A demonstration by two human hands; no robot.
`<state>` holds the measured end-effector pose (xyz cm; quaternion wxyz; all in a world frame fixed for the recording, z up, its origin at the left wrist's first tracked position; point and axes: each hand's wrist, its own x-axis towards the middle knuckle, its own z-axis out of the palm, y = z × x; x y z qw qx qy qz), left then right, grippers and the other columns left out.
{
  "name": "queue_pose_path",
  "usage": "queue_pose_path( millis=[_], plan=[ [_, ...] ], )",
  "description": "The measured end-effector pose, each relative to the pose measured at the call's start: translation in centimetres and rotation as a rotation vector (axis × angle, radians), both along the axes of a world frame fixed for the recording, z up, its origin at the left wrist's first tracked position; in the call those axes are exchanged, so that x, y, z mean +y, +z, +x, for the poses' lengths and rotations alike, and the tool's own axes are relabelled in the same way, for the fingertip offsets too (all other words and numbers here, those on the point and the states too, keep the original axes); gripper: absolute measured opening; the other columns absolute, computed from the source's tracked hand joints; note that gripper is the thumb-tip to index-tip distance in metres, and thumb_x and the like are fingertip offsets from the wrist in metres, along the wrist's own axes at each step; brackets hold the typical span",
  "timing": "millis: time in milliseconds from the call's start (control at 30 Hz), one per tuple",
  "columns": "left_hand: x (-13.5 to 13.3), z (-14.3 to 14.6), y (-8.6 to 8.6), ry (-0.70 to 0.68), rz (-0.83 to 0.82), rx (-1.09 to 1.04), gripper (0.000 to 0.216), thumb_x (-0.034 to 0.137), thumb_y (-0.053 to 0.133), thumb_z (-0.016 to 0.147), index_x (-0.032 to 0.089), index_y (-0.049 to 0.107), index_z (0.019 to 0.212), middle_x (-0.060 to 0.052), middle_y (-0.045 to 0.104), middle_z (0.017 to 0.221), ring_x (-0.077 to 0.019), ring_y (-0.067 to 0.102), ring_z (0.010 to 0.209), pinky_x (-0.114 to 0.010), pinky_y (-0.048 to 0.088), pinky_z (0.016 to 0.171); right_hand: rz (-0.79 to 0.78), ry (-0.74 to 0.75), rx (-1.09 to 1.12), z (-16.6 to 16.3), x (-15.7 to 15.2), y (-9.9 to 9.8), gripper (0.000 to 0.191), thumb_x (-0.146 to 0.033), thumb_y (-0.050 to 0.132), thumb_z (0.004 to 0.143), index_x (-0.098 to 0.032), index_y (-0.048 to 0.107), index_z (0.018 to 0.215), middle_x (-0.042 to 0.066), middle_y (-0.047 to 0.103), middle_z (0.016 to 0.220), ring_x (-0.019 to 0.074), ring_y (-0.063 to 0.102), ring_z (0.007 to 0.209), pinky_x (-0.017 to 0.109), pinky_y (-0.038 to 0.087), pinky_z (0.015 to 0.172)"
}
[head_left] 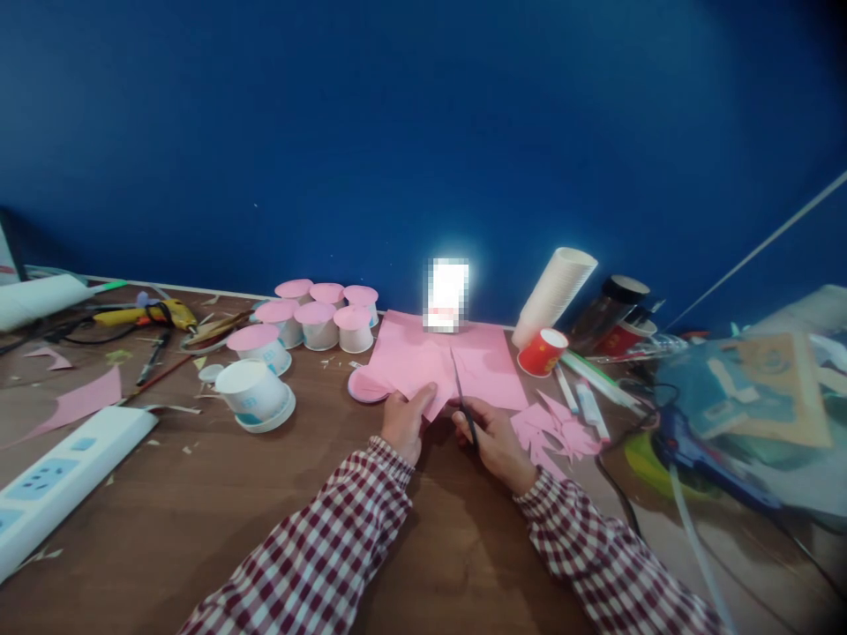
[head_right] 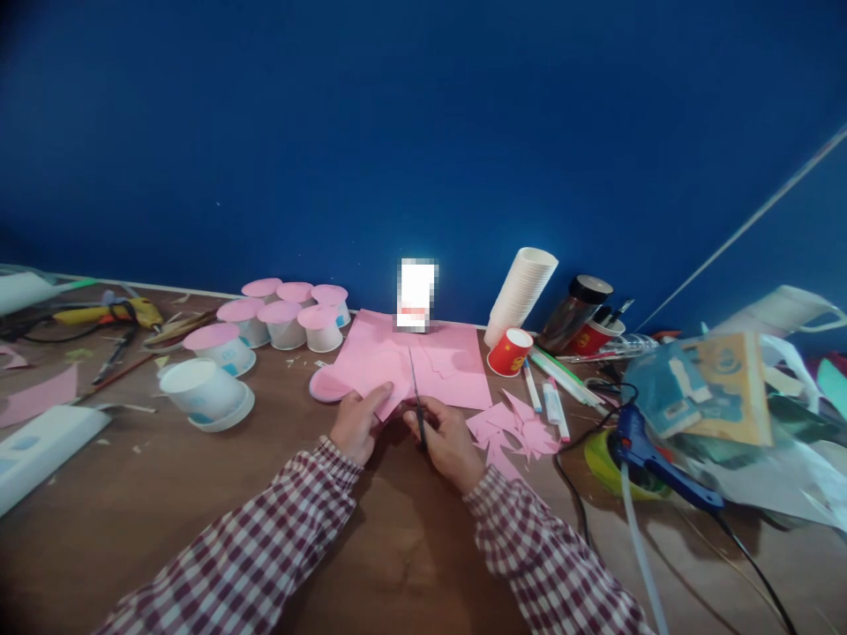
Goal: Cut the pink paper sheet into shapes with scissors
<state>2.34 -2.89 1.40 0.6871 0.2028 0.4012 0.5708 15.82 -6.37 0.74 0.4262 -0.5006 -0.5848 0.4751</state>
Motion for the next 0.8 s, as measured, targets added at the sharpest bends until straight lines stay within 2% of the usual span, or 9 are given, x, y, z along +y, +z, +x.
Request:
queue_pose_path(
  millis=[800],
  plan=[
    [-0.02, -0.12, 0.45, 0.024, 0.007, -0.007, 0.03, 0.026, 0.079, 0.054, 0.008, 0.063, 0.073, -0.005, 0.066, 0.063, -0.0146, 0.06, 0.052, -0.028, 0.05, 0.053, 0.049, -0.001, -0.056, 0.05, 0.07, -0.03, 0.031, -0.038, 0.054, 0.086, -0.016, 0.062, 0.107, -0.004, 0.048, 0.058, 0.01, 0.046, 0.052, 0.021, 0.039, 0.049]
  ],
)
